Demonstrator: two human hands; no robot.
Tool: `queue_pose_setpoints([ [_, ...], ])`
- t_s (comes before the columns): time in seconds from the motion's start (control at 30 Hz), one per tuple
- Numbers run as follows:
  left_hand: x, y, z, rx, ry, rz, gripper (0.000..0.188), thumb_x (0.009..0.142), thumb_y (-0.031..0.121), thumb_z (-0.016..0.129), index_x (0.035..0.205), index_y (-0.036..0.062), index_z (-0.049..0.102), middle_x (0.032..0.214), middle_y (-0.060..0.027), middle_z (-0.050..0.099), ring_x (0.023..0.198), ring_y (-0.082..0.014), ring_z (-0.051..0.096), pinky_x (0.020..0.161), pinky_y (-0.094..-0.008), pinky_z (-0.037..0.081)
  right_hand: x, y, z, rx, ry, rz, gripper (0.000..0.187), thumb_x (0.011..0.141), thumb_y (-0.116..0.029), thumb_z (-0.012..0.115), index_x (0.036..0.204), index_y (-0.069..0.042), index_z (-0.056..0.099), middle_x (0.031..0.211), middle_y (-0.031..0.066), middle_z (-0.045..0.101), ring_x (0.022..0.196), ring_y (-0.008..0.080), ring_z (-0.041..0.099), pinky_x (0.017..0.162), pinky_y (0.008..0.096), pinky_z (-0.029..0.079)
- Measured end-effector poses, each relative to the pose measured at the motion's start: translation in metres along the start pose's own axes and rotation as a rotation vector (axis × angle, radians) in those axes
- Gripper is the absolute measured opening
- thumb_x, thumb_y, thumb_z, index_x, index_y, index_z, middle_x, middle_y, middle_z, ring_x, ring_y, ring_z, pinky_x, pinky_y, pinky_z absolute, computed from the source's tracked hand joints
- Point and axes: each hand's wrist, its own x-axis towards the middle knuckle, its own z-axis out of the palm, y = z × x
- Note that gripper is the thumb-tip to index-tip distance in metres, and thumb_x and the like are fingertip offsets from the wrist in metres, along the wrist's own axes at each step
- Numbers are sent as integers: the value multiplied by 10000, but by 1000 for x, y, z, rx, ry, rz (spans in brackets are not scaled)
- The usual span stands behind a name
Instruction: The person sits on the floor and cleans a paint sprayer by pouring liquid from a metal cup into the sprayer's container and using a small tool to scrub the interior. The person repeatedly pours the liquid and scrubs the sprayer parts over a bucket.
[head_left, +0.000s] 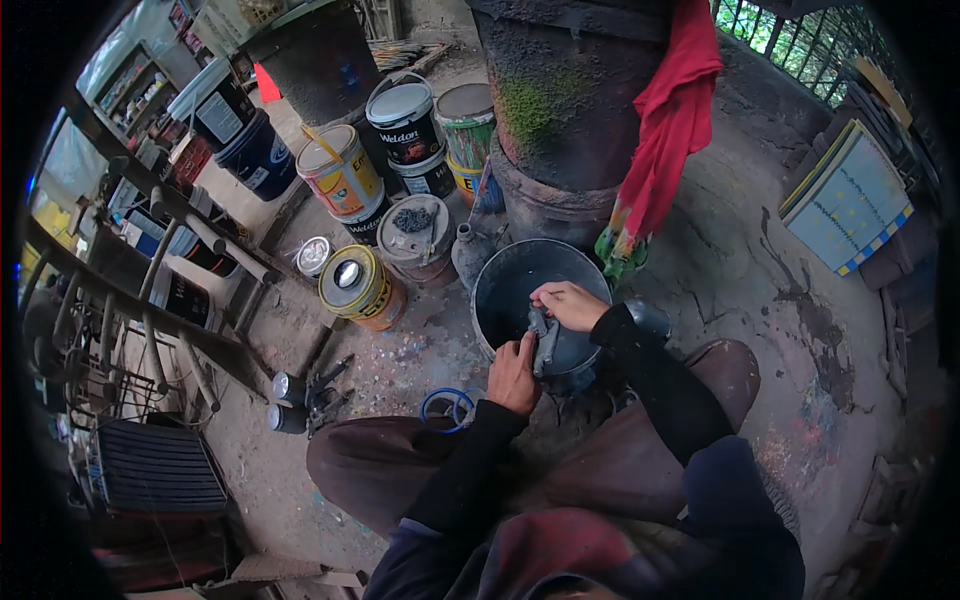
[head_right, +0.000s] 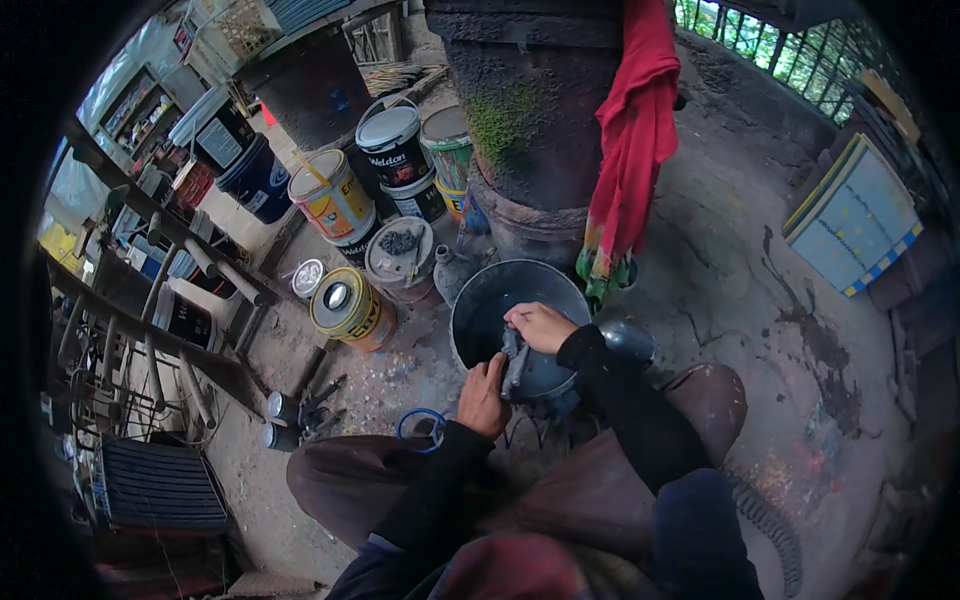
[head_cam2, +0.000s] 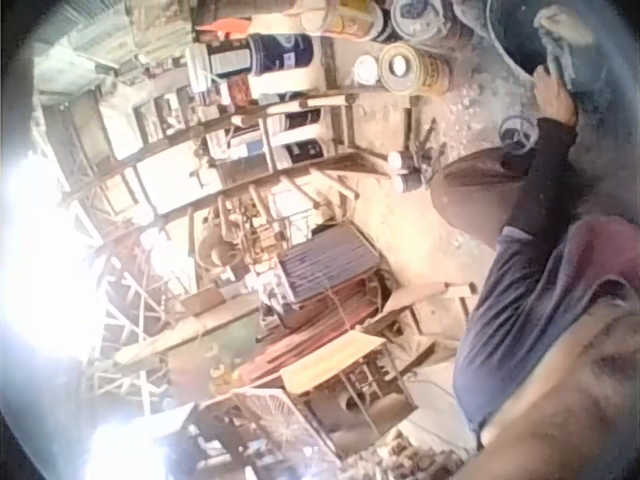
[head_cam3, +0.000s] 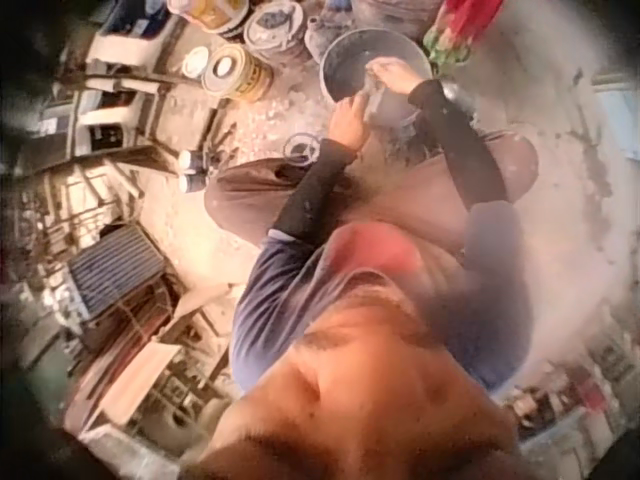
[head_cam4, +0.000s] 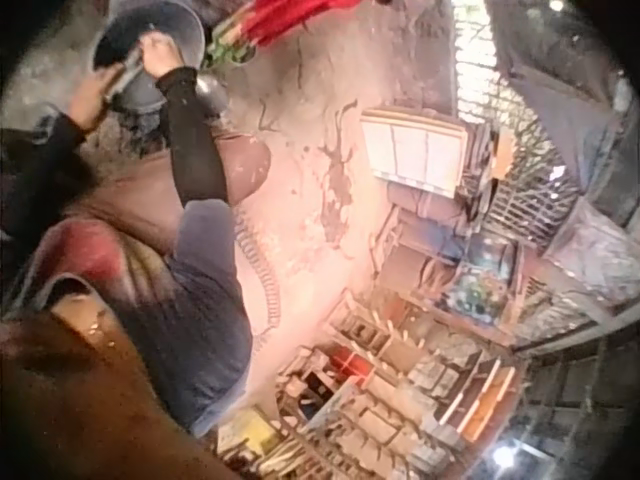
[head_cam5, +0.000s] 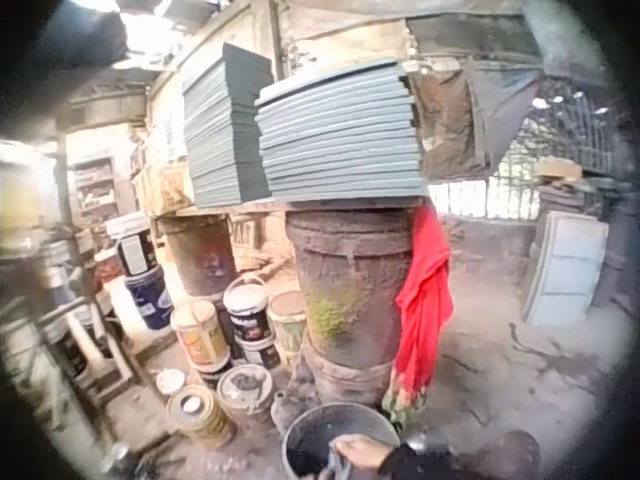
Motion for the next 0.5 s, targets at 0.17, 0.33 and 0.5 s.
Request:
queue_pose_setpoints([
  [0.17, -1, 4, -6, 44, -40, -25, 580, 691, 8, 558, 1250, 51, 407, 1016, -177, 486, 967, -381, 502, 742, -466, 471, -1, -9, 8, -300, 31, -164, 352, 950, -240, 377, 1076, 2, 598, 1039, 159, 635, 1003, 313, 593, 877, 379, 450],
  [0.33, 1, 4, -4, 31, -63, -77, 512, 720, 2, 543, 1211, 74, 418, 1055, -149, 499, 1007, -375, 501, 760, -457, 451, -4, -6, 12, -300, 87, -256, 316, 948, -214, 387, 1082, -20, 598, 1066, 155, 629, 1023, 329, 572, 893, 394, 438],
  [0.5, 3, -7, 5, -1, -54, -25, 468, 769, 42, 540, 1215, 101, 413, 1088, -146, 497, 1010, -362, 507, 796, -453, 455, -5, -6, 10, -314, 99, -227, 296, 949, -206, 398, 1102, -41, 591, 1092, 143, 625, 1054, 317, 558, 906, 386, 427],
])
